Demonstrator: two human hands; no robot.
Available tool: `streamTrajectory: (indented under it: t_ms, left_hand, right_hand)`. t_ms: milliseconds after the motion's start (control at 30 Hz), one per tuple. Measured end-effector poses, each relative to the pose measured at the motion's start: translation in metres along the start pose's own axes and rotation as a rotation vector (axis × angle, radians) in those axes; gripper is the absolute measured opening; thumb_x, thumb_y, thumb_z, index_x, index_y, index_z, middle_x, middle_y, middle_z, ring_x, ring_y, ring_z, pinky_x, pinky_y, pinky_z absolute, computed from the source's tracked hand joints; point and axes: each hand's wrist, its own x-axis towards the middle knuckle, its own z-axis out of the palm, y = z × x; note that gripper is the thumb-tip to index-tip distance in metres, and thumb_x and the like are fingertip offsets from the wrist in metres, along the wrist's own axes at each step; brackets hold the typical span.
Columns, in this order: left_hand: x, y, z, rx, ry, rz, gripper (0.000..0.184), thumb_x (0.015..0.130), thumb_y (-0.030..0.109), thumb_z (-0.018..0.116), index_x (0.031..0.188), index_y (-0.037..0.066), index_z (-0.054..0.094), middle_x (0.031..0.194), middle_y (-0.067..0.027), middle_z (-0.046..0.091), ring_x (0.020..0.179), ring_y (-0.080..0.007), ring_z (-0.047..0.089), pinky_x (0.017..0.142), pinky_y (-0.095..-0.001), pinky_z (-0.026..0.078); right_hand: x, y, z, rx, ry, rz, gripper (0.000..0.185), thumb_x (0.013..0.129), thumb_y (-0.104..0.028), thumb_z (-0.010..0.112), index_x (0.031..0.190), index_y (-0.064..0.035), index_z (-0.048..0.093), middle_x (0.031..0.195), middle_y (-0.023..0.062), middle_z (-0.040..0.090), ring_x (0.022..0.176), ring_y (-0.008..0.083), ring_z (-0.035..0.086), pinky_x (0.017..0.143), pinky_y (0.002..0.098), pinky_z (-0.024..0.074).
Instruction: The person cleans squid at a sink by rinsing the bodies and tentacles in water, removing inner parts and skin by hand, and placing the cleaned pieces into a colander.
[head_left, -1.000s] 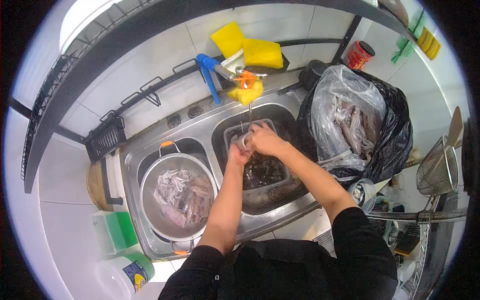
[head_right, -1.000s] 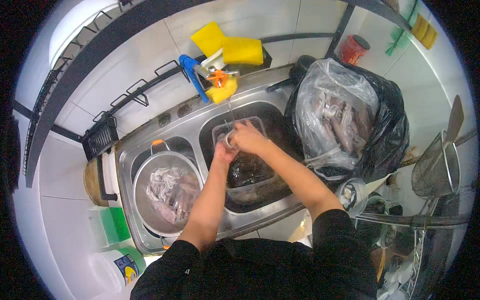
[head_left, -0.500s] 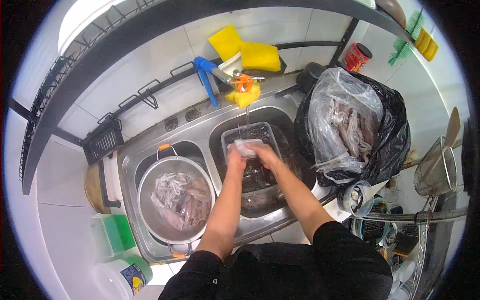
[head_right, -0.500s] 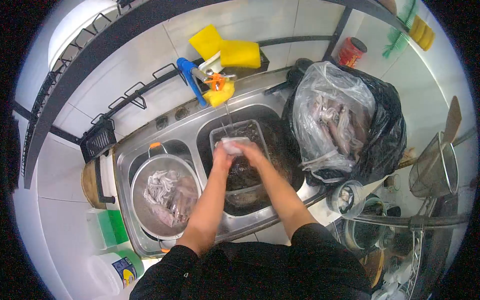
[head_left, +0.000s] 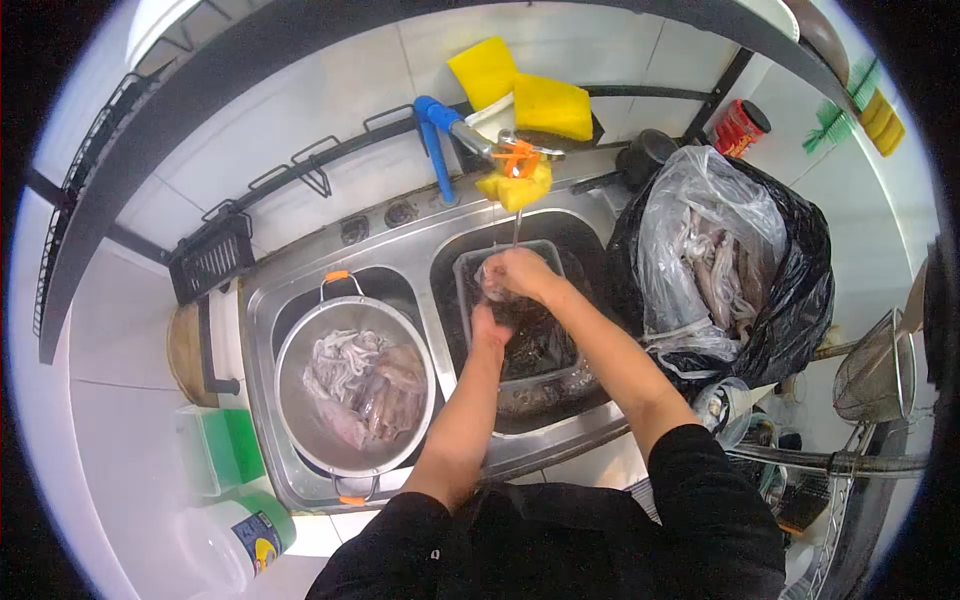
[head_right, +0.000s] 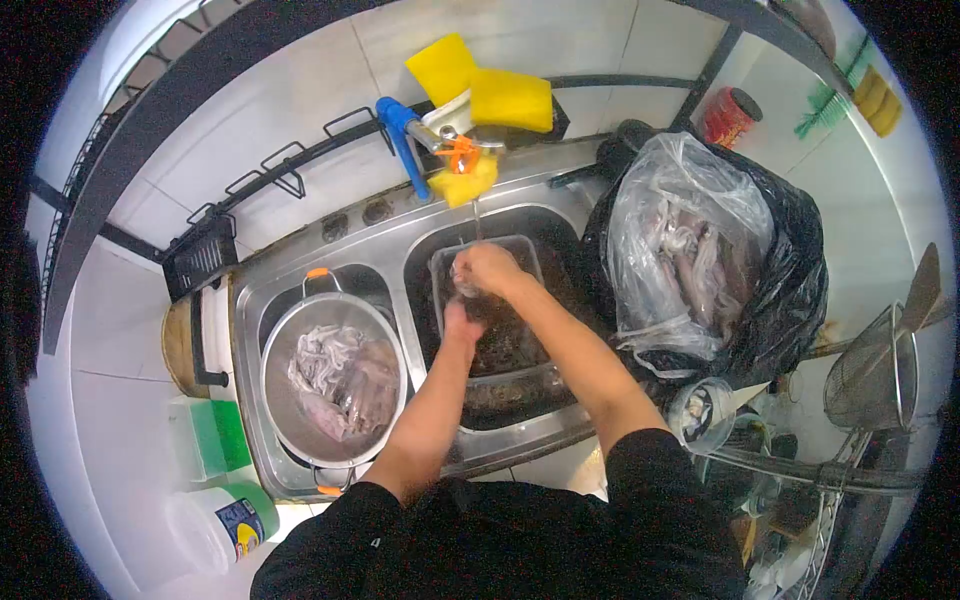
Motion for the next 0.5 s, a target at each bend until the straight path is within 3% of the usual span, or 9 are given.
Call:
streamTrajectory:
  t_ms: [67, 233, 300, 333, 400, 433, 500]
  left_hand:
    - [0.010, 0.000, 0.002, -0.106, -0.207, 0.038, 0.029, 0.092, 0.023, 0.035, 0.109, 0.006, 0.051, 0.107, -0.0108, 0.056, 0.101, -0.0267, 0.055, 0.081, -0.0437, 0.048]
    - [0.020, -0.003, 0.008, -0.087, -0.215, 0.013, 0.032, 0.095, 0.026, 0.031, 0.115, 0.007, 0.047, 0.112, -0.0098, 0.054, 0.105, -0.0275, 0.052, 0.085, -0.0460, 0.047]
    - [0.017, 0.002, 0.006, -0.050, -0.243, 0.010, 0.034, 0.095, 0.030, 0.034, 0.116, 0.006, 0.047, 0.112, -0.0095, 0.055, 0.105, -0.0262, 0.052, 0.086, -0.0446, 0.046]
    - [0.015, 0.007, 0.005, -0.046, -0.248, 0.014, 0.034, 0.095, 0.030, 0.034, 0.116, 0.006, 0.047, 0.112, -0.0095, 0.055, 0.105, -0.0262, 0.052, 0.086, -0.0446, 0.046]
    - [0.007, 0.022, 0.005, 0.052, -0.240, 0.096, 0.032, 0.094, 0.027, 0.040, 0.117, 0.004, 0.046, 0.113, -0.0095, 0.055, 0.102, -0.0252, 0.054, 0.082, -0.0415, 0.048]
    - [0.001, 0.031, 0.009, 0.052, -0.242, 0.099, 0.032, 0.094, 0.027, 0.040, 0.117, 0.004, 0.046, 0.113, -0.0095, 0.055, 0.102, -0.0252, 0.054, 0.082, -0.0415, 0.048]
    - [-0.022, 0.048, 0.025, 0.495, -0.136, 0.366, 0.029, 0.092, 0.023, 0.047, 0.112, 0.002, 0.050, 0.107, -0.0087, 0.060, 0.094, -0.0259, 0.059, 0.074, -0.0390, 0.048]
  right_hand:
    - [-0.010, -0.019, -0.026, -0.020, -0.023, -0.022, 0.026, 0.072, -0.031, 0.066, 0.084, -0.0080, 0.065, 0.083, 0.0176, 0.063, 0.079, 0.0345, 0.060, 0.072, 0.0404, 0.0467]
    - [-0.005, -0.009, -0.031, -0.230, -0.096, 0.092, 0.034, 0.068, -0.037, 0.066, 0.083, -0.0070, 0.066, 0.085, 0.0192, 0.062, 0.082, 0.0354, 0.060, 0.073, 0.0426, 0.0468]
    - [-0.007, -0.012, -0.037, -0.095, -0.312, 0.004, 0.034, 0.071, -0.028, 0.069, 0.091, -0.0011, 0.063, 0.082, 0.0170, 0.064, 0.079, 0.0256, 0.063, 0.074, 0.0342, 0.0473]
    - [-0.011, -0.007, -0.035, -0.097, -0.306, 0.001, 0.034, 0.071, -0.028, 0.069, 0.091, -0.0011, 0.063, 0.082, 0.0170, 0.064, 0.079, 0.0256, 0.063, 0.074, 0.0342, 0.0473]
    - [-0.020, 0.015, -0.017, 0.348, 0.070, 0.008, 0.034, 0.074, -0.025, 0.070, 0.097, -0.0017, 0.061, 0.088, 0.0108, 0.064, 0.085, 0.0197, 0.061, 0.076, 0.0332, 0.0478]
    - [-0.023, 0.017, -0.008, 0.347, 0.071, 0.004, 0.034, 0.074, -0.025, 0.070, 0.097, -0.0017, 0.061, 0.088, 0.0108, 0.064, 0.085, 0.0197, 0.061, 0.076, 0.0332, 0.0478]
    - [-0.035, 0.019, 0.013, 1.051, 0.273, 0.474, 0.034, 0.080, -0.025, 0.066, 0.105, -0.0039, 0.056, 0.098, 0.0055, 0.061, 0.093, 0.0184, 0.058, 0.078, 0.0358, 0.0484]
